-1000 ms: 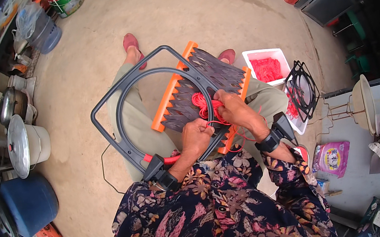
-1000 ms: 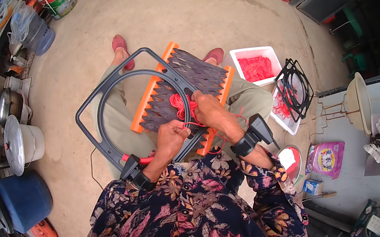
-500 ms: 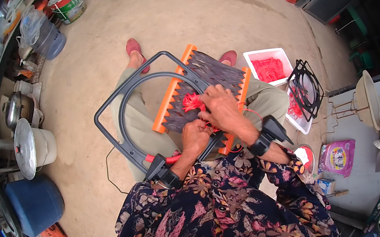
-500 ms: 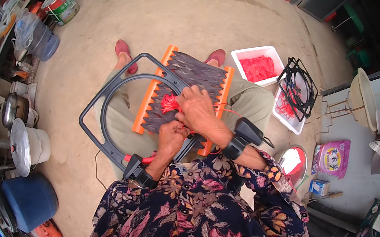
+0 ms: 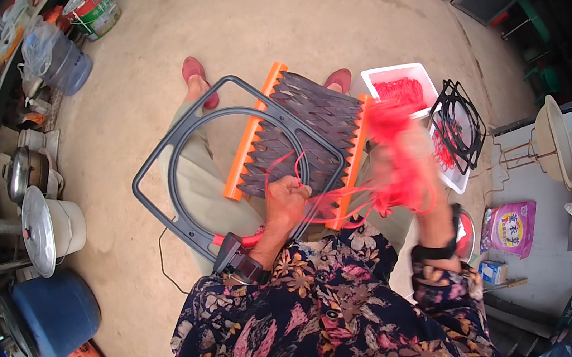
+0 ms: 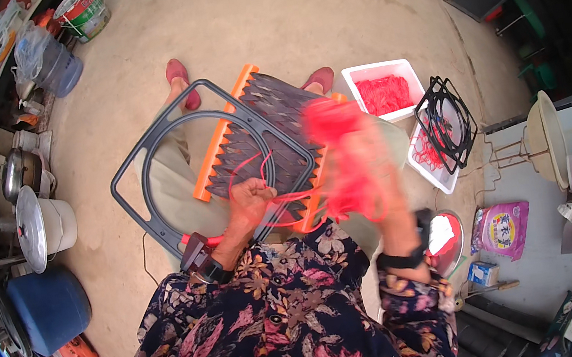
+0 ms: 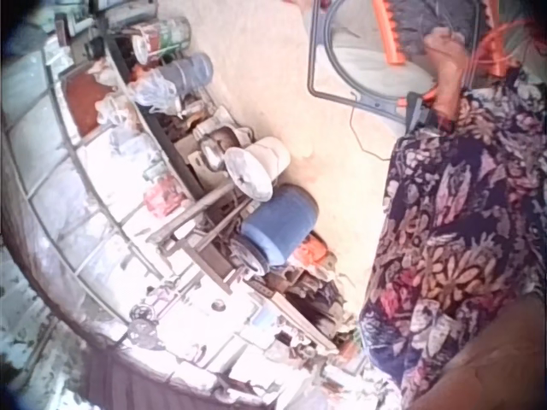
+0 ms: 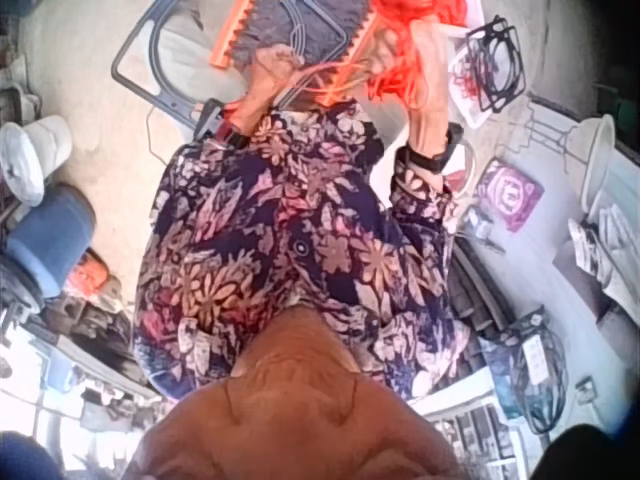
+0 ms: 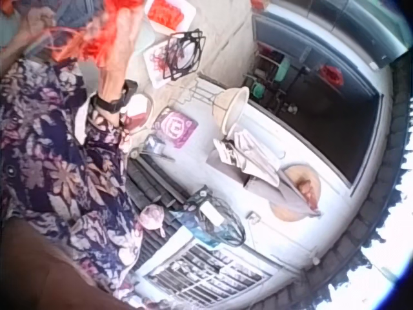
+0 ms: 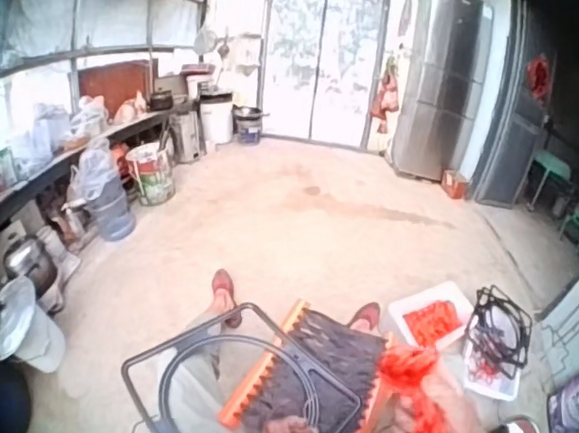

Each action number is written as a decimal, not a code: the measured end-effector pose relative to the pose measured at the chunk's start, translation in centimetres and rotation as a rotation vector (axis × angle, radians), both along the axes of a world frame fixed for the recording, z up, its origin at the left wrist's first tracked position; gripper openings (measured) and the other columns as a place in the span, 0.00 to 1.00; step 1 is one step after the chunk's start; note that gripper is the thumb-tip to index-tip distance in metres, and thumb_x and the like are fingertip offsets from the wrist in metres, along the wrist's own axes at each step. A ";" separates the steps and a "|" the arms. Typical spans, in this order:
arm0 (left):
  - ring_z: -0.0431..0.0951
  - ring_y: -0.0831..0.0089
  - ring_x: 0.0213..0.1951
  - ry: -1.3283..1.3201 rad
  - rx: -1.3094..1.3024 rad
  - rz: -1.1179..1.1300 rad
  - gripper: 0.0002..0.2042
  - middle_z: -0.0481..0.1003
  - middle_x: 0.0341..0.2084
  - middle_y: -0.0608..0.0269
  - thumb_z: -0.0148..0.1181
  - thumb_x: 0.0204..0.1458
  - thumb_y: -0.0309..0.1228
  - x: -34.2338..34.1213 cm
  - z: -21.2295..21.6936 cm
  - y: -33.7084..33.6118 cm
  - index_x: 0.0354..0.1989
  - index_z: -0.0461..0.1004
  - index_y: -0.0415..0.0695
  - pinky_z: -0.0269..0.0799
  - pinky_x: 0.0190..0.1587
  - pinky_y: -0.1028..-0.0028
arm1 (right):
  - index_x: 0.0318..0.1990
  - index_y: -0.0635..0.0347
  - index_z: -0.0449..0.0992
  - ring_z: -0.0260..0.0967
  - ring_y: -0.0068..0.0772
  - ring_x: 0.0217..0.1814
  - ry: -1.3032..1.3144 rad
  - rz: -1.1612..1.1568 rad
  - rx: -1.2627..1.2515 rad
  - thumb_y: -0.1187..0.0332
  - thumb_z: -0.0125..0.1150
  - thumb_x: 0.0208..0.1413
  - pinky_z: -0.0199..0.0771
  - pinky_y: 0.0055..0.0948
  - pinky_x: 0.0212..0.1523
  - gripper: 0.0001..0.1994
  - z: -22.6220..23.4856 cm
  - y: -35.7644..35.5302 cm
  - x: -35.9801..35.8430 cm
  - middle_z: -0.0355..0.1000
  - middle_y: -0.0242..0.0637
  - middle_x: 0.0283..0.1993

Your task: The person is winding red thread around a black plastic frame.

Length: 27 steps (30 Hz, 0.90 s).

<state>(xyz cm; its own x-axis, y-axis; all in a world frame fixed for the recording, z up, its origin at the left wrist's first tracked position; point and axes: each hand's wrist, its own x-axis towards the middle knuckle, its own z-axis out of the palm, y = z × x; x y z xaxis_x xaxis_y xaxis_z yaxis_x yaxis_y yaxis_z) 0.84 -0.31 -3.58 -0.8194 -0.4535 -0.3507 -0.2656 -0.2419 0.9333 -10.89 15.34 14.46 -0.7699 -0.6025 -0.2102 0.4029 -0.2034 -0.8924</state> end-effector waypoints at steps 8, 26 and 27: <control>0.70 0.83 0.21 -0.131 0.166 0.094 0.05 0.75 0.20 0.66 0.62 0.45 0.22 0.0 4.2 -1.5 0.30 0.76 0.34 0.65 0.25 0.80 | 0.36 0.53 0.66 0.45 0.13 0.14 0.065 -0.637 0.086 0.59 0.52 0.62 0.45 0.15 0.10 0.09 1.4 24.6 -2.8 0.50 0.20 0.18; 0.59 0.88 0.17 -0.183 0.535 -0.055 0.11 0.67 0.18 0.75 0.59 0.54 0.32 -0.5 6.2 -3.1 0.39 0.77 0.36 0.56 0.18 0.87 | 0.34 0.55 0.65 0.52 0.18 0.15 -0.397 -0.599 -0.141 0.59 0.48 0.64 0.51 0.19 0.11 0.11 -7.4 32.6 1.6 0.60 0.26 0.20; 0.62 0.87 0.18 -0.192 0.542 -0.082 0.10 0.69 0.19 0.73 0.57 0.54 0.31 -0.4 5.6 -3.0 0.37 0.77 0.35 0.57 0.18 0.86 | 0.37 0.56 0.65 0.50 0.17 0.16 -0.342 -0.606 -0.030 0.58 0.48 0.64 0.49 0.19 0.11 0.11 -6.9 33.3 0.6 0.57 0.25 0.21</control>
